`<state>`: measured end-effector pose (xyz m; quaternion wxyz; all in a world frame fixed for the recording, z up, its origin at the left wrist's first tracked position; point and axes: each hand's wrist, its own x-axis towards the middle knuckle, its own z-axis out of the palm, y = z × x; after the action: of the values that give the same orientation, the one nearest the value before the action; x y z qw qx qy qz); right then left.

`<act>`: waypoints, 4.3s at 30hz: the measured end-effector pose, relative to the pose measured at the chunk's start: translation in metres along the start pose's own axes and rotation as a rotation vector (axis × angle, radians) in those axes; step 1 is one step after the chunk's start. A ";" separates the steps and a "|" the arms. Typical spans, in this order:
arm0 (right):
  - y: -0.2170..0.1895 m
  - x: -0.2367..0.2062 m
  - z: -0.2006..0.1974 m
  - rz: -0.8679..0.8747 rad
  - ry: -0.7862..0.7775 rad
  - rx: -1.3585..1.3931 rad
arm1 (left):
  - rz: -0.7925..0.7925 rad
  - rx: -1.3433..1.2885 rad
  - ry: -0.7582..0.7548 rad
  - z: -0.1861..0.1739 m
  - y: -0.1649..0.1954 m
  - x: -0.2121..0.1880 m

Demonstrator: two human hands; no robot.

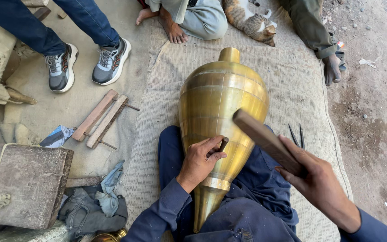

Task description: The person sits on a sack on the ground and uses a hammer and chisel to engrave a design onto a large brass vessel. They repeatedly strike the chisel to create patterns on the surface of the vessel.

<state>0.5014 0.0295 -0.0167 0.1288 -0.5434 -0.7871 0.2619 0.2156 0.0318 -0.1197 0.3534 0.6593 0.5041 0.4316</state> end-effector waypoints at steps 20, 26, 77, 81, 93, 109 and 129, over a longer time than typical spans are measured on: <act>-0.008 -0.003 -0.003 -0.043 -0.012 -0.055 | -0.011 -0.018 -0.006 -0.001 -0.001 -0.007; -0.001 -0.009 0.002 0.036 0.007 0.009 | -0.006 -0.007 -0.010 0.001 -0.004 -0.010; 0.014 -0.042 0.032 0.234 0.046 0.058 | 0.035 -0.025 -0.094 -0.007 -0.003 -0.014; 0.022 -0.048 0.037 0.273 -0.011 0.042 | -0.010 0.017 -0.134 -0.010 -0.001 -0.013; 0.020 -0.060 0.048 0.460 -0.071 0.094 | 0.074 -0.106 -0.181 -0.011 -0.009 -0.013; 0.037 -0.076 0.082 0.241 0.213 0.724 | 0.057 -0.032 -0.338 -0.017 -0.007 -0.007; 0.046 -0.086 0.096 0.263 0.288 0.137 | 0.165 -0.062 -0.413 -0.026 -0.005 -0.004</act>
<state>0.5227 -0.0639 -0.1148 0.2416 -0.6633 -0.6630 0.2491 0.1891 0.0297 -0.1155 0.4326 0.7616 0.3517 0.3302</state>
